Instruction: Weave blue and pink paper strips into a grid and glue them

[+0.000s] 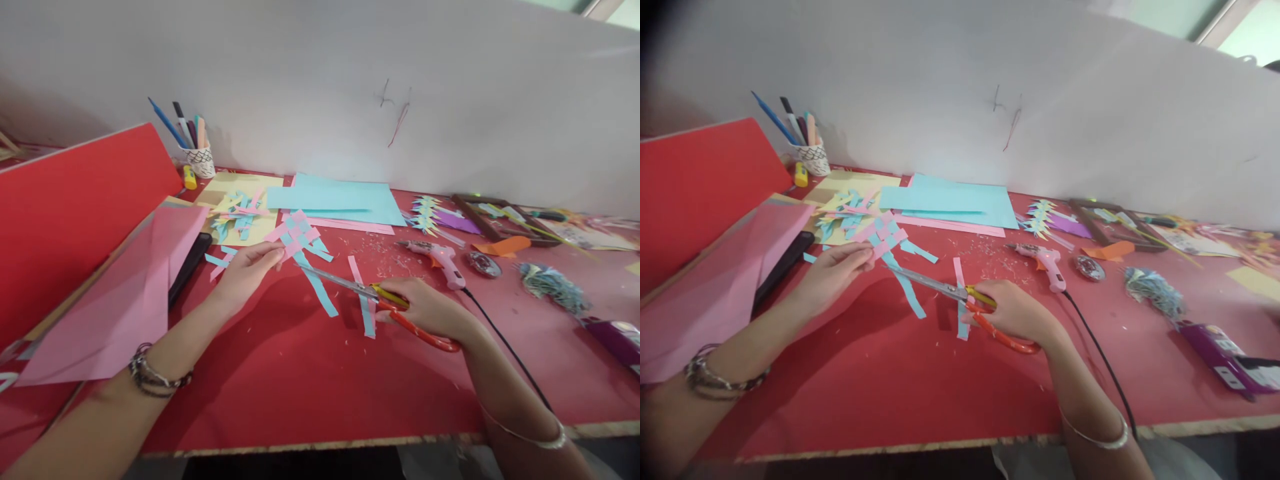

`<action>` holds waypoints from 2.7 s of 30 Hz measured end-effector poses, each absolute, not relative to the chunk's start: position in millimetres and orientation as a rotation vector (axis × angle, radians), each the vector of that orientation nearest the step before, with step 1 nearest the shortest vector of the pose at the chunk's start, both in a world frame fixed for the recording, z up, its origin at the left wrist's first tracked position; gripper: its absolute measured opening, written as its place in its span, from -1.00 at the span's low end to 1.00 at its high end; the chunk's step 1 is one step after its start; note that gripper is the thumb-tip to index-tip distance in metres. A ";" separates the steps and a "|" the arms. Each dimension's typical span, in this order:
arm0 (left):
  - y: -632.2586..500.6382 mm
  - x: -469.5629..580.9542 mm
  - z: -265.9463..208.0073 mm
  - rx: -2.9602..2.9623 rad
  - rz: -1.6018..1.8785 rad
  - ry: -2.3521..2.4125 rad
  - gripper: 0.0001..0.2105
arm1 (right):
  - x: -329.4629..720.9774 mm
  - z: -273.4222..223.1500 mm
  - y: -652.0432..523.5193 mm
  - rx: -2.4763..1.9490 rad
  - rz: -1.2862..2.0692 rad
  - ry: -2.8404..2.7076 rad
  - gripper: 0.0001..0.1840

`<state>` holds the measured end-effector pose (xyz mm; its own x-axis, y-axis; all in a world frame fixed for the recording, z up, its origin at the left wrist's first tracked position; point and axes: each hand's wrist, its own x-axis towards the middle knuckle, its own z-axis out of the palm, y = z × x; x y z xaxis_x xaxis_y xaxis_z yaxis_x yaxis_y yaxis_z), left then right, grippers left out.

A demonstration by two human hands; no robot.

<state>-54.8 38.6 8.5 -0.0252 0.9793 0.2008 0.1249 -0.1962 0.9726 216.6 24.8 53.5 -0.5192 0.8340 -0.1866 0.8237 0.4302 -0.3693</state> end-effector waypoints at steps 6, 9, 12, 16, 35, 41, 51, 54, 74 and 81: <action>37.6 -54.6 9.6 1.438 1.313 1.214 -0.78 | 216.7 53.2 25.3 -1.531 0.658 -2.637 -0.58; 36.9 -54.3 11.0 1.432 1.327 1.198 -0.79 | 217.3 53.1 25.6 -1.532 0.679 -2.632 -0.56; 37.2 -54.0 11.5 1.401 1.321 1.222 -0.80 | 218.4 52.5 25.6 -1.551 0.734 -2.596 -0.54; 38.3 -53.6 11.6 1.307 1.323 1.277 -0.81 | 219.0 51.5 25.4 -1.584 0.821 -2.558 -0.56; 41.3 -50.7 7.0 1.102 1.378 1.371 -0.68 | 196.2 47.9 18.3 -1.987 0.203 -2.456 -0.73; 34.0 -45.6 15.4 1.213 1.290 1.382 -0.74 | 190.1 43.8 19.2 -2.016 0.253 -2.395 -0.73; 30.5 -43.4 19.3 1.227 1.261 1.404 -0.76 | 187.9 40.3 19.0 -1.967 0.286 -2.470 -0.79; 30.8 -43.7 16.9 1.303 1.240 1.390 -0.75 | 186.0 43.7 18.3 -2.047 0.176 -2.517 -0.75; 37.3 -59.4 27.4 1.548 1.351 1.305 -0.78 | 191.4 35.2 25.5 -1.960 0.119 -2.466 -0.75; 32.2 -96.8 52.3 1.896 1.520 1.737 -0.89 | 193.2 34.2 24.3 -1.885 0.180 -2.487 -0.74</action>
<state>-96.8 32.2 52.3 -0.1869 0.8124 0.5524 0.6553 -0.3158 0.6862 193.2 24.3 34.2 -0.2728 0.9604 -0.0571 0.9586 0.2663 -0.1011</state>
